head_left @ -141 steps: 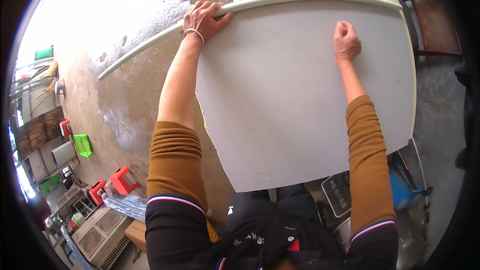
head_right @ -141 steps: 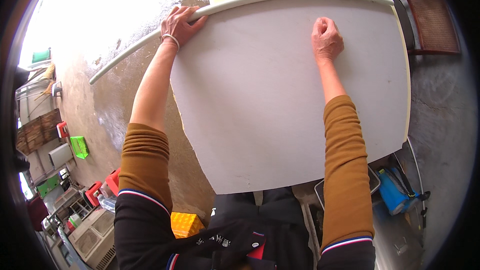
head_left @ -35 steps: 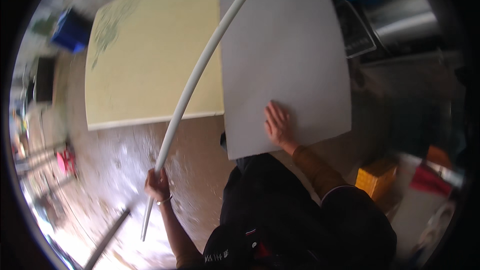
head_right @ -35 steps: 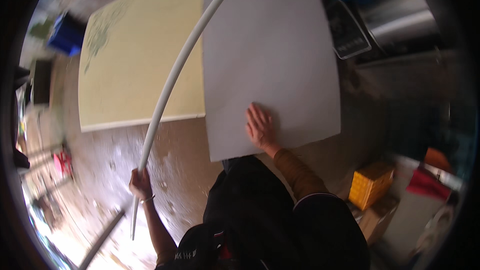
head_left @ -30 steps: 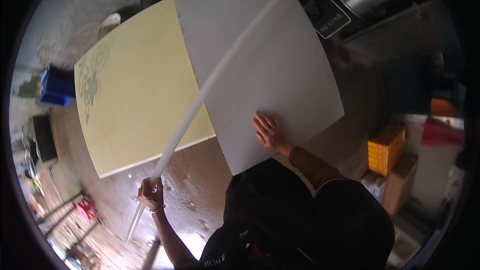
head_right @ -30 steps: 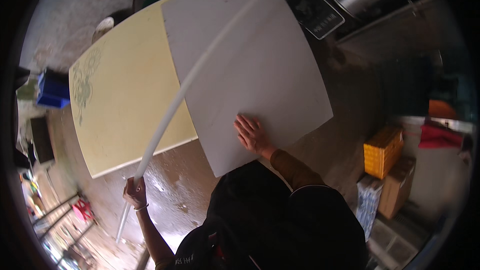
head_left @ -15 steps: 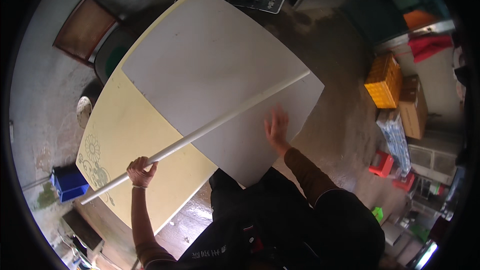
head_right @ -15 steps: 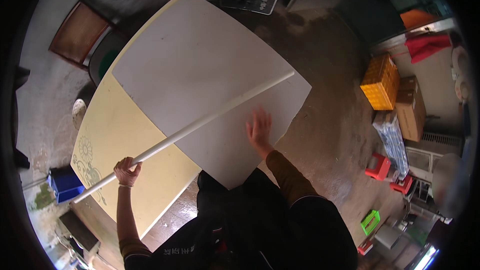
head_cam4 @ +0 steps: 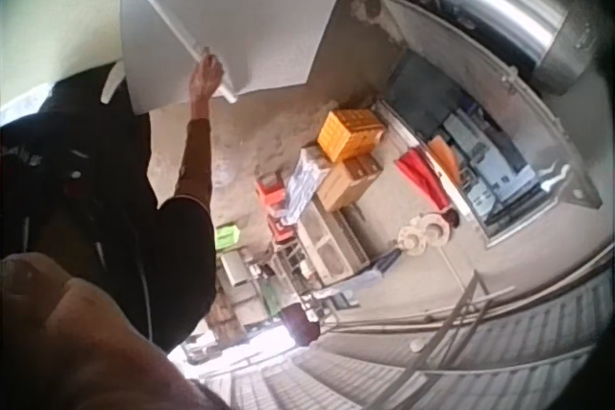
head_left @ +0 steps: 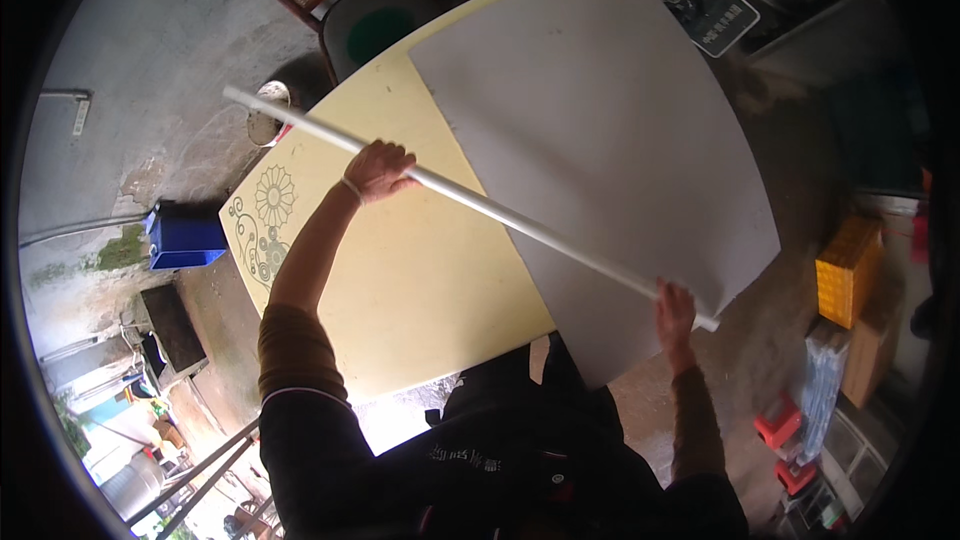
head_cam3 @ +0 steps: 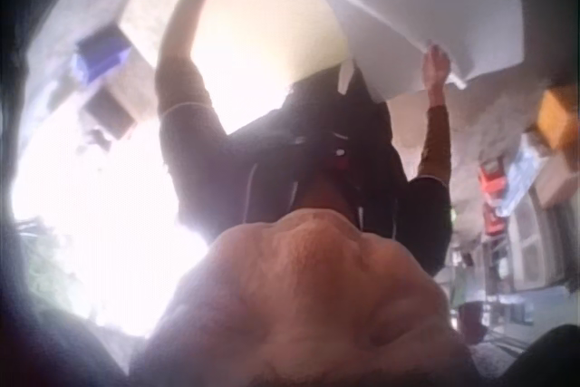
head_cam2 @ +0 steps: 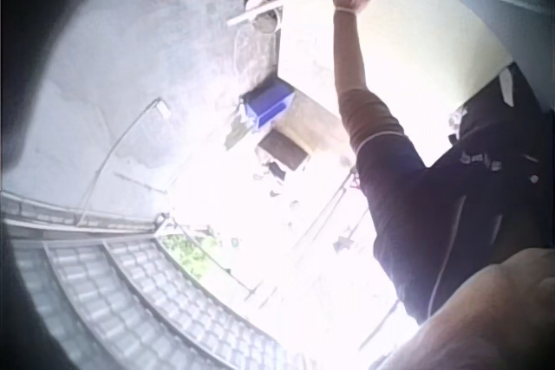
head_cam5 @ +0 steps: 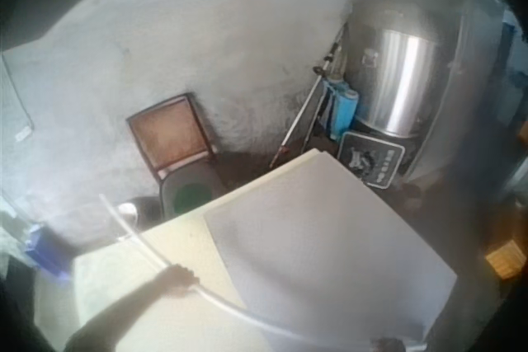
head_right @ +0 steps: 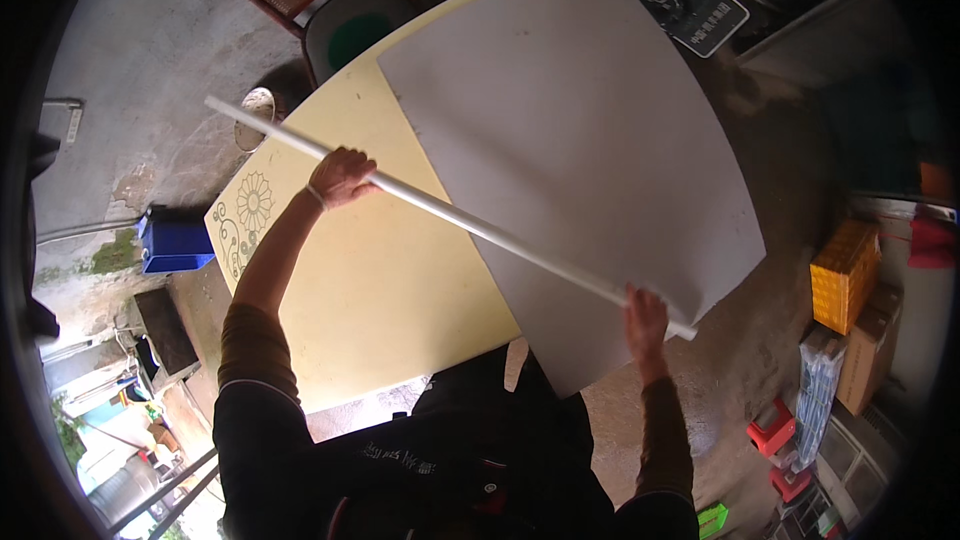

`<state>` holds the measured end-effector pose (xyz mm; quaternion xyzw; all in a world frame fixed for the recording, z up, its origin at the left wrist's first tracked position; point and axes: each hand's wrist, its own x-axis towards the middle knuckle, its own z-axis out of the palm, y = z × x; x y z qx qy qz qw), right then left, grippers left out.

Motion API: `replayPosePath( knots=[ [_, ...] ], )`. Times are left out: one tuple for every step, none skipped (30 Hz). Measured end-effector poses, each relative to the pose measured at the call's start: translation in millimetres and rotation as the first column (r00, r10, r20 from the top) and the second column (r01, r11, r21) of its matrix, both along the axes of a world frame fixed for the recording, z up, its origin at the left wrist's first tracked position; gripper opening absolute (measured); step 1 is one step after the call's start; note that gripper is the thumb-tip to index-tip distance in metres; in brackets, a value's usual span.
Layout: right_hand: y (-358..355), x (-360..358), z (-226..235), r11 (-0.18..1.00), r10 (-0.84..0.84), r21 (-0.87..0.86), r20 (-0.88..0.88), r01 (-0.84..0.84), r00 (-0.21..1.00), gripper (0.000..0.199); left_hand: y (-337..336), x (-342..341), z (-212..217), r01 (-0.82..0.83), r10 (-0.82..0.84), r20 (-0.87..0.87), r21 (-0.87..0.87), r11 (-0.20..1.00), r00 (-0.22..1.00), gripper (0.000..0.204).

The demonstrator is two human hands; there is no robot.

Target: The person carries a large white board and places it on a cabinet. They then retrieve a white plastic rod and position it along the edge of the board, adjusting it repeatedly. The task appears to be part of assembling or fitting components together.

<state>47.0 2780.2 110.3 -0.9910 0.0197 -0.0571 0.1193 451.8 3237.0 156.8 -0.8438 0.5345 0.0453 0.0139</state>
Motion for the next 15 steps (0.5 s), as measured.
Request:
replayPosePath(
  knots=[
    [25, -9, -2, 0.998, -0.034, 0.050, -0.098, 0.039, 0.995, 0.049, 4, 16, -1, 0.024, -0.025, 0.041, 0.003, 1.000, 0.999, 0.033],
    [54, -19, -5, 0.992, -0.056, 0.107, -0.155, 0.073, 0.986, 0.047, 6, 30, -2, 0.042, -0.042, 0.061, 0.000, 0.999, 0.997, 0.033],
    [83, -31, -6, 0.973, -0.055, 0.209, -0.184, 0.094, 0.981, 0.044, 7, 42, -3, 0.041, -0.042, 0.026, 0.041, 0.998, 0.999, 0.036],
    [105, -43, -6, 0.940, -0.053, 0.313, -0.247, 0.132, 0.968, 0.042, 6, 52, -4, 0.092, -0.102, 0.120, 0.089, 0.992, 0.987, 0.037],
    [119, -52, -6, 0.951, -0.136, 0.253, -0.170, 0.177, 0.976, 0.041, 6, 61, -5, 0.147, -0.155, 0.185, 0.056, 0.988, 0.970, 0.039],
    [130, -61, -5, 0.953, -0.214, 0.197, -0.110, 0.232, 0.971, 0.041, 7, 68, -6, 0.193, -0.198, 0.233, 0.048, 0.980, 0.952, 0.040],
    [136, -70, -6, 0.947, -0.286, 0.138, -0.054, 0.291, 0.957, 0.042, 9, 73, -6, 0.214, -0.218, 0.230, 0.043, 0.976, 0.948, 0.040],
    [135, -77, -7, 0.827, -0.558, 0.062, -0.031, 0.558, 0.829, 0.045, 12, 77, -6, 0.235, -0.237, 0.225, 0.038, 0.971, 0.945, 0.040],
    [128, -82, -9, 0.627, -0.779, -0.014, 0.006, 0.779, 0.627, 0.048, 13, 80, -8, 0.259, -0.260, 0.220, 0.031, 0.965, 0.940, 0.041],
    [118, -88, -11, 0.322, -0.946, -0.055, 0.021, 0.945, 0.323, 0.053, 16, 78, -10, 0.274, -0.270, 0.242, 0.016, 0.962, 0.932, 0.040],
    [107, -88, -16, -0.002, -0.974, 0.258, -0.221, 0.966, 0.057, 0.052, 25, 78, -10, 0.292, -0.280, 0.271, -0.007, 0.956, 0.921, 0.040],
    [92, -88, -22, -0.425, -0.821, 0.444, -0.555, 0.789, -0.130, 0.051, 34, 75, -10, 0.310, -0.284, 0.303, -0.039, 0.950, 0.910, 0.039],
    [78, -89, -28, -0.771, -0.555, 0.444, -0.820, 0.457, -0.140, 0.050, 45, 69, -10, 0.286, -0.276, 0.257, -0.001, 0.958, 0.926, 0.041],
    [71, -88, -36, -0.683, -0.649, 0.459, -0.738, 0.568, -0.184, 0.052, 58, 60, -10, 0.263, -0.261, 0.197, 0.014, 0.965, 0.945, 0.042],
    [69, -81, -51, -0.573, -0.753, 0.459, -0.622, 0.679, -0.216, 0.055, 72, 49, -9, 0.263, -0.249, 0.215, -0.036, 0.964, 0.944, 0.041]
  ],
)
